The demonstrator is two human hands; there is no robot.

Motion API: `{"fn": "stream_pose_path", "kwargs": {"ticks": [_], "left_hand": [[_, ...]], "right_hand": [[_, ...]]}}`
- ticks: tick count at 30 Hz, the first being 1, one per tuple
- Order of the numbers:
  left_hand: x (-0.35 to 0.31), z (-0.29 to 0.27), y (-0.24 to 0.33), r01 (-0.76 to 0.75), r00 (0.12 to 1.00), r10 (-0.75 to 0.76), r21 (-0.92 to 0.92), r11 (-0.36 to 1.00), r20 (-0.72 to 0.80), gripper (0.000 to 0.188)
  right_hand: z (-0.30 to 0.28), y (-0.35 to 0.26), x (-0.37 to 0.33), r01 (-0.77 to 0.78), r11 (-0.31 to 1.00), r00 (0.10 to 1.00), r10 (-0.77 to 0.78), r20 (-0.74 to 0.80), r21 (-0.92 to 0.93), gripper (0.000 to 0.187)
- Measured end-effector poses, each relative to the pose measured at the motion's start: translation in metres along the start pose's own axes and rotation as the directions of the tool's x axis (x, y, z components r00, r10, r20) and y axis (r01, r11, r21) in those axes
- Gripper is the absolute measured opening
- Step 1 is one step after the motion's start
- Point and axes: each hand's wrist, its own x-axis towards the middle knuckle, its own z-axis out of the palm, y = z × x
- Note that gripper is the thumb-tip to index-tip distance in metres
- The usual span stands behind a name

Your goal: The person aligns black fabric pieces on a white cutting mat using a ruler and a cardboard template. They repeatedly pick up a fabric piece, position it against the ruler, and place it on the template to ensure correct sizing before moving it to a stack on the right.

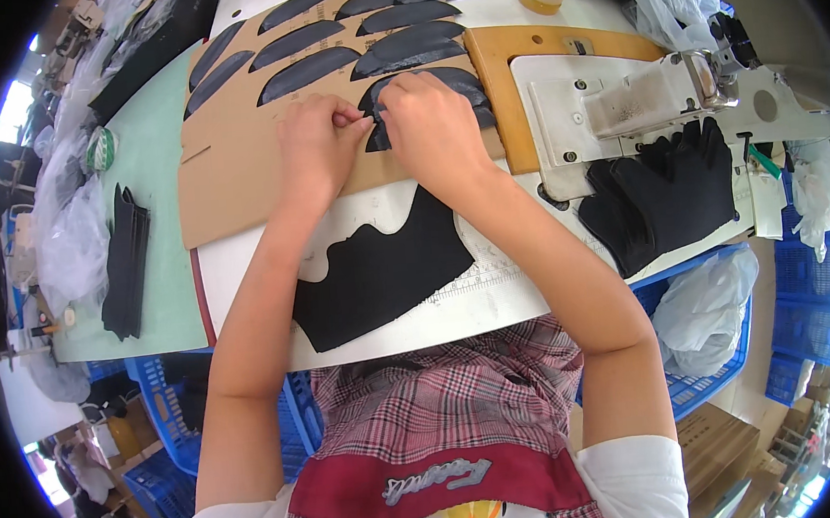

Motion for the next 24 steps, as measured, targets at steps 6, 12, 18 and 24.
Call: {"fn": "stream_pose_path", "kwargs": {"ticks": [6, 12, 18, 24], "left_hand": [[0.001, 0.002, -0.005, -0.003, 1.000, 0.004, -0.044, 0.999, 0.022, 0.011], [0.002, 0.004, -0.003, -0.026, 1.000, 0.024, -0.183, 0.983, -0.012, 0.010], [0.004, 0.005, 0.000, 0.154, 0.986, -0.159, -0.603, 0.783, 0.046, 0.014], [0.018, -0.008, 0.004, 0.343, 0.938, -0.310, -0.558, 0.756, 0.156, 0.027]], "right_hand": [[0.004, 0.001, 0.000, -0.019, 0.999, 1.000, 0.019, -0.012, -0.026, 0.010], [0.004, -0.008, 0.008, 0.007, 0.989, 0.999, 0.000, 0.043, -0.150, 0.017], [0.013, -0.001, 0.012, -0.044, 0.992, 0.998, 0.038, -0.055, -0.118, 0.012], [0.003, 0.012, 0.012, -0.297, 0.930, 0.953, 0.303, 0.007, 0.217, 0.019]]}}
